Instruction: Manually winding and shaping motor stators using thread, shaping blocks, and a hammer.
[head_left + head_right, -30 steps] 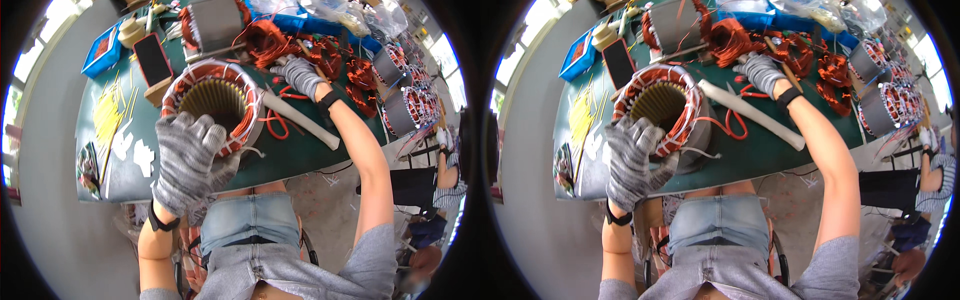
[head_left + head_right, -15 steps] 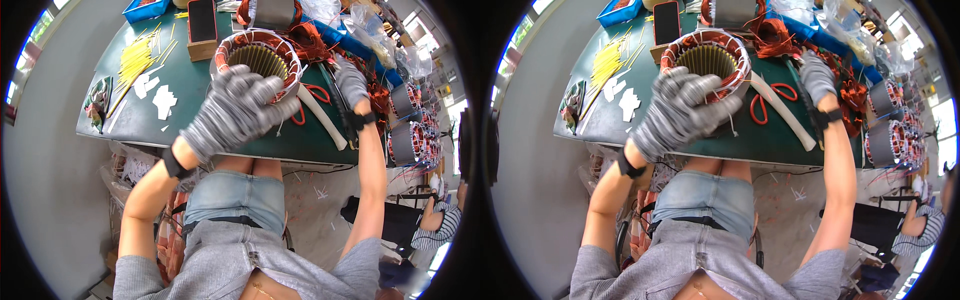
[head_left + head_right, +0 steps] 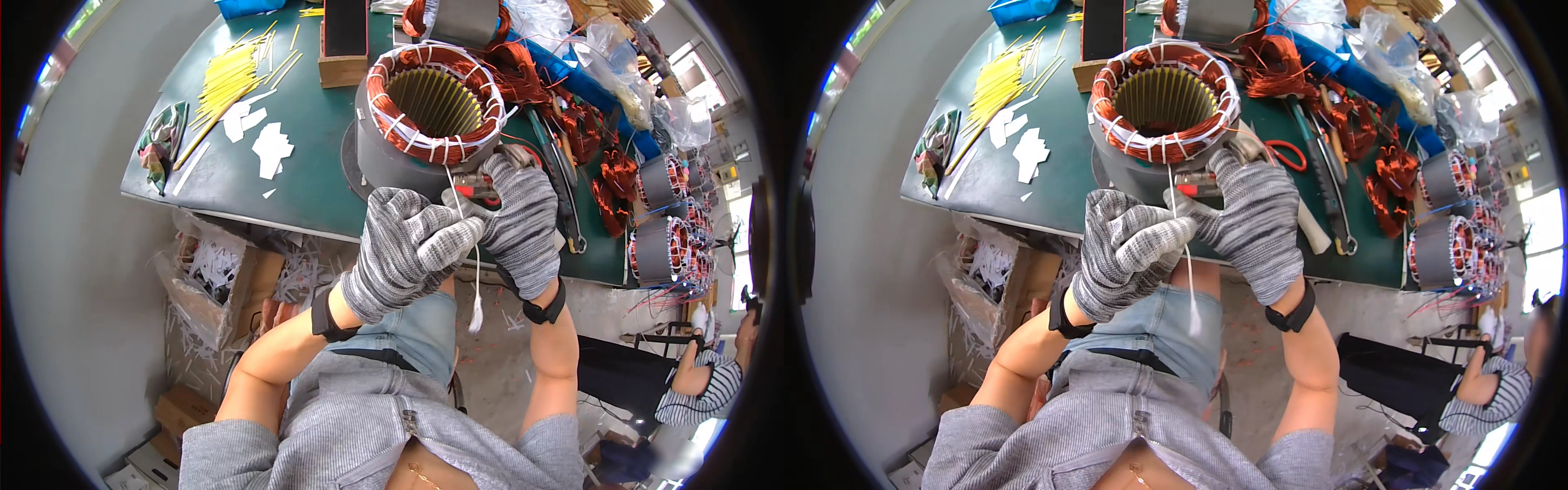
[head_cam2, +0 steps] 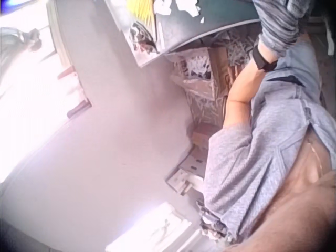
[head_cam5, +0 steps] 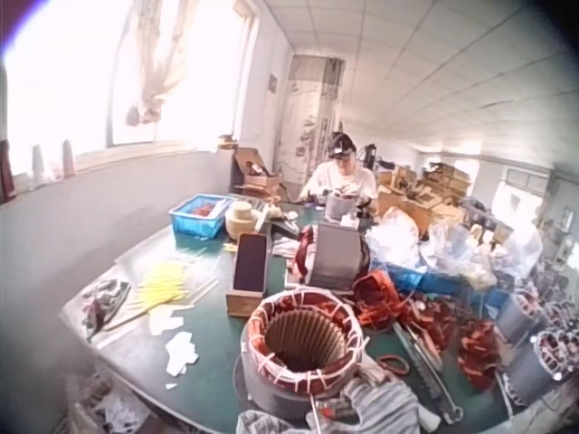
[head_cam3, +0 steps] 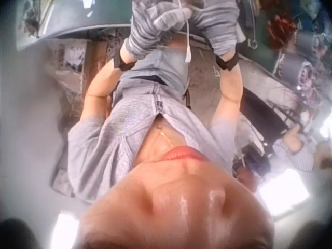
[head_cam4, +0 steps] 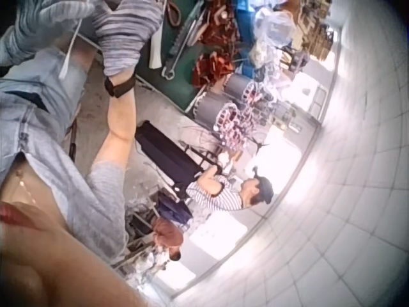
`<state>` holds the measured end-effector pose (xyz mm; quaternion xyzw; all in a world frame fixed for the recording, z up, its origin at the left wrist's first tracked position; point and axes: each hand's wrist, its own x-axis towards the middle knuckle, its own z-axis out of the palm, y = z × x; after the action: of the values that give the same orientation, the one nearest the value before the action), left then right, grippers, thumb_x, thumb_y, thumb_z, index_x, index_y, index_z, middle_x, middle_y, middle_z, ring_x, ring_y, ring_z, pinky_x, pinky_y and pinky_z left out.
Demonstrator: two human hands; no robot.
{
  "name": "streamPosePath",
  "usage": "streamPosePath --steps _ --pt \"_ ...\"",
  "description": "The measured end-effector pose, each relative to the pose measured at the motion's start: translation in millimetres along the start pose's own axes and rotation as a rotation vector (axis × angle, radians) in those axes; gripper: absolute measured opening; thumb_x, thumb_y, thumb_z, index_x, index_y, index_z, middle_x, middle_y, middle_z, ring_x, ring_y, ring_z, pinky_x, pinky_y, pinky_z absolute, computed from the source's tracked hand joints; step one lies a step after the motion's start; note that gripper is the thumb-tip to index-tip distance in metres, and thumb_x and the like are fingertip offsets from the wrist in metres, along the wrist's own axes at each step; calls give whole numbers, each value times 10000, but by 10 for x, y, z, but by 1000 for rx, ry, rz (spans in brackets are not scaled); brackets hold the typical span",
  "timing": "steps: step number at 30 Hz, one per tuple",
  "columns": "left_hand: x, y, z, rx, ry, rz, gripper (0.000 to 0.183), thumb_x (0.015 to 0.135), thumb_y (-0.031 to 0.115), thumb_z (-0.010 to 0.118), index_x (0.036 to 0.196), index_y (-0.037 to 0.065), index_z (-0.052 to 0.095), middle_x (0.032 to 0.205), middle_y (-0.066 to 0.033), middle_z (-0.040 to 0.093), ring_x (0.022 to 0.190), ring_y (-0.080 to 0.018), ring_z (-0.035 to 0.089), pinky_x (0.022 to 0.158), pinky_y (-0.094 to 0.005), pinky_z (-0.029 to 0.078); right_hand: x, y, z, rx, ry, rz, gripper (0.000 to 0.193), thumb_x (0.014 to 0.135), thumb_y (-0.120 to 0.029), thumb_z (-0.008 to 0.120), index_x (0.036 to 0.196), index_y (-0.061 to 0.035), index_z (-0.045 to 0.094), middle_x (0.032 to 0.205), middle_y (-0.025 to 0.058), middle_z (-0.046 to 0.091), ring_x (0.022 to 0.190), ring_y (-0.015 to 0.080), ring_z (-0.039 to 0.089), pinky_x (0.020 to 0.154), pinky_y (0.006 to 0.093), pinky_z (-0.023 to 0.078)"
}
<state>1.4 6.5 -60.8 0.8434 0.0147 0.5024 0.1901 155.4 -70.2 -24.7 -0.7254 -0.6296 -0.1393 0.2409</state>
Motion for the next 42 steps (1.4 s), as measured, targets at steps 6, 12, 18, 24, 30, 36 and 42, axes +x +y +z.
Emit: streamPosePath --steps 6,12,18,24,30,36,42 --pt "-31 30 -19 -32 -13 -44 363 640 29 699 981 138 637 875 -18 618 735 -217 541 695 -366 379 9 -110 -36 -97 -61 32 510 669 -367 710 1008 -5 589 818 166 622 798 329 605 737 421 474" --pt "-24 -29 -10 -66 9 -47 414 591 158 668 1004 167 638 880 -12 616 754 -218 564 694 -381 401 1 -70 -29 -125 -93 -1 530 655 -300 714 1070 -2 573 849 171 605 811 335 572 749 420 445" --pt "190 -544 35 192 124 526 295 671 265 653 951 360 637 1011 75 574 940 -156 533 894 -496 359 -7 -28 -28 -47 -104 -10 485 684 -241 670 1099 -16 562 921 175 597 865 356 557 800 422 430" --pt "311 -567 108 -10 180 491 349 703 335 707 1042 315 632 1117 164 533 1031 -194 469 1028 -592 203 53 -15 -18 -120 -195 10 568 651 -496 662 991 -45 601 902 162 631 817 339 595 723 419 487" --pt "331 -742 163 -30 230 584 500 725 351 725 1181 429 536 1432 -109 245 1327 -298 229 1078 -586 103 31 39 -6 -53 -143 8 529 655 -464 657 978 -48 613 958 159 624 876 336 583 742 425 483" --pt "258 -711 219 62 300 561 567 751 408 696 1262 425 452 1442 -37 257 1342 -263 209 1053 -593 169 93 -42 -33 -76 -177 27 418 692 -438 625 928 -92 624 909 138 609 826 311 575 711 425 477" --pt "235 -595 289 4 322 417 589 775 469 651 1304 409 399 1428 45 289 1320 -213 229 1055 -589 169 76 -4 23 -131 -112 -1 384 725 -430 600 924 -103 632 874 120 618 809 288 582 707 418 490"
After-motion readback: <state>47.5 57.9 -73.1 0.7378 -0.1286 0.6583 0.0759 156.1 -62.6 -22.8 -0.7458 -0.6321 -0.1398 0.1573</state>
